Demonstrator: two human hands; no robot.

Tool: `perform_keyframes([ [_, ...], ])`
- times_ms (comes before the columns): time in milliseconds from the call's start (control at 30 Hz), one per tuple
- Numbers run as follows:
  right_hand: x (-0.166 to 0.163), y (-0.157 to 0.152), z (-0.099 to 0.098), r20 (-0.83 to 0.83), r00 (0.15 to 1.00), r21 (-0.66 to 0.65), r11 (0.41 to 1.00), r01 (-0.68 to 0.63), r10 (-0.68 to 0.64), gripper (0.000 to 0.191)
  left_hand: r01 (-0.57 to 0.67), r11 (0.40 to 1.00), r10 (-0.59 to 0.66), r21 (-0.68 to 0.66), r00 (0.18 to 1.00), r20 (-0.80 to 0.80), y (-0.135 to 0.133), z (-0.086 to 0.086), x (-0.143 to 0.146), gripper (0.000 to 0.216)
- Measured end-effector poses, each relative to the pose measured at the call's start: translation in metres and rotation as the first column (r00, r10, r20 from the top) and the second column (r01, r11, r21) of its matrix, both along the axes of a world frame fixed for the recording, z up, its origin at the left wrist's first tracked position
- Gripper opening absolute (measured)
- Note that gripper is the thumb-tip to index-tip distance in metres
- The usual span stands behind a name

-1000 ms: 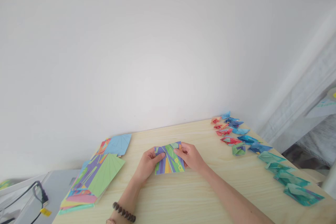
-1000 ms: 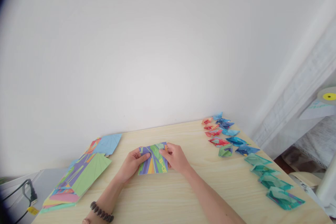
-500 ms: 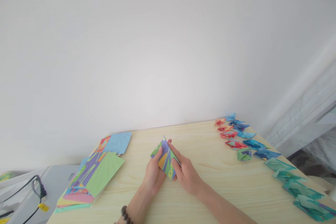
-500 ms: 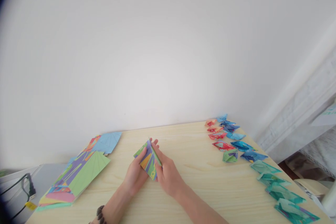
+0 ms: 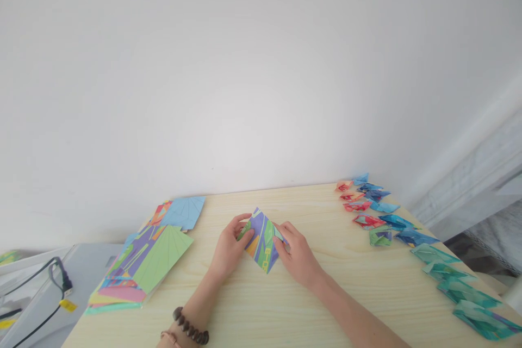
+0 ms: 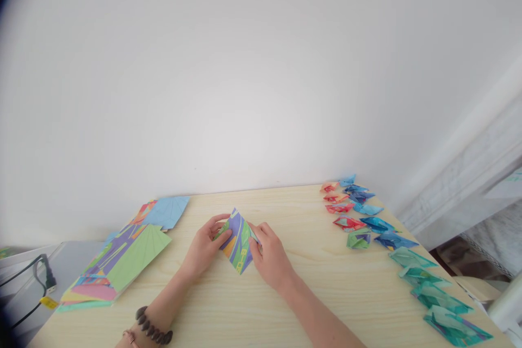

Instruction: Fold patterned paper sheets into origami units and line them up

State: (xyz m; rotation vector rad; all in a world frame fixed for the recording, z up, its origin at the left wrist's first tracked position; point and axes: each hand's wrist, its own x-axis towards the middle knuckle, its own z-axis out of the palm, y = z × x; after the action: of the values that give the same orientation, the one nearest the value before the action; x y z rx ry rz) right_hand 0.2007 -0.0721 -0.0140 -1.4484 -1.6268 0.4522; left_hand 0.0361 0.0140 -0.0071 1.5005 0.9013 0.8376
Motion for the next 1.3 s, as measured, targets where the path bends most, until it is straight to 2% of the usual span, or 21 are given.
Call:
perform_keyframes([
  [67, 0.001, -0.001, -0.001, 0.062, 0.998, -0.024, 0.999, 0.035, -0.034, 0.047, -0.045, 0.954, 0.112, 0.296, 0.971, -0.213, -0.004, -0.002, -0.005, 0.041],
  [133, 0.001, -0.004, -0.002, 0.152, 0.984, -0.04, 0.994, 0.097, -0.09, 0.051, 0.025, 0.824, 0.237, 0.566, 0.892, -0.385, -0.014, -0.004, -0.012, 0.039],
  [167, 0.001, -0.006, -0.002, 0.196, 0.974, -0.047, 0.992, 0.121, -0.109, 0.051, 0.098, 0.768, 0.263, 0.633, 0.853, -0.451, -0.019, -0.005, -0.017, 0.036],
  [267, -0.001, -0.012, -0.004, 0.282, 0.952, -0.06, 0.988, 0.14, -0.118, 0.054, 0.373, 0.666, 0.165, 0.646, 0.771, -0.615, -0.032, -0.006, -0.031, 0.029],
  [333, -0.002, -0.017, -0.005, 0.319, 0.943, -0.049, 0.992, 0.113, -0.091, 0.058, 0.438, 0.637, 0.144, 0.635, 0.741, -0.656, -0.034, -0.006, -0.037, 0.034],
  [433, -0.003, -0.024, -0.004, 0.413, 0.91, -0.046, 0.999, -0.01, 0.029, 0.066, 0.542, 0.614, 0.04, 0.573, 0.704, -0.709, -0.029, -0.005, -0.04, 0.045],
  [500, -0.003, -0.028, -0.002, 0.473, 0.874, -0.065, 0.993, -0.095, 0.114, 0.068, 0.564, 0.619, -0.013, 0.547, 0.704, -0.71, -0.025, -0.002, -0.041, 0.047],
  [600, -0.002, -0.028, 0.001, 0.517, 0.839, -0.084, 0.986, -0.145, 0.168, 0.066, 0.605, 0.6, -0.074, 0.524, 0.694, -0.716, -0.022, 0.004, -0.044, 0.045],
  [800, 0.005, -0.026, 0.005, 0.561, 0.79, -0.18, 0.968, -0.174, 0.247, 0.064, 0.592, 0.593, -0.004, 0.546, 0.68, -0.733, -0.025, 0.01, -0.052, 0.045],
  [900, 0.007, -0.027, 0.005, 0.599, 0.751, -0.185, 0.961, -0.207, 0.277, 0.065, 0.592, 0.582, -0.001, 0.558, 0.686, -0.727, -0.025, 0.009, -0.053, 0.045],
  [1067, 0.005, -0.025, 0.005, 0.663, 0.676, -0.197, 0.946, -0.256, 0.321, 0.067, 0.566, 0.629, 0.008, 0.534, 0.681, -0.732, -0.025, 0.008, -0.054, 0.046],
  [1167, 0.004, -0.023, 0.005, 0.669, 0.673, -0.189, 0.948, -0.257, 0.316, 0.068, 0.574, 0.635, 0.004, 0.517, 0.667, -0.745, -0.025, 0.008, -0.055, 0.046],
  [1300, 0.003, -0.025, 0.008, 0.652, 0.692, -0.176, 0.949, -0.261, 0.311, 0.062, 0.59, 0.615, 0.0, 0.523, 0.663, -0.749, -0.022, 0.009, -0.055, 0.045],
])
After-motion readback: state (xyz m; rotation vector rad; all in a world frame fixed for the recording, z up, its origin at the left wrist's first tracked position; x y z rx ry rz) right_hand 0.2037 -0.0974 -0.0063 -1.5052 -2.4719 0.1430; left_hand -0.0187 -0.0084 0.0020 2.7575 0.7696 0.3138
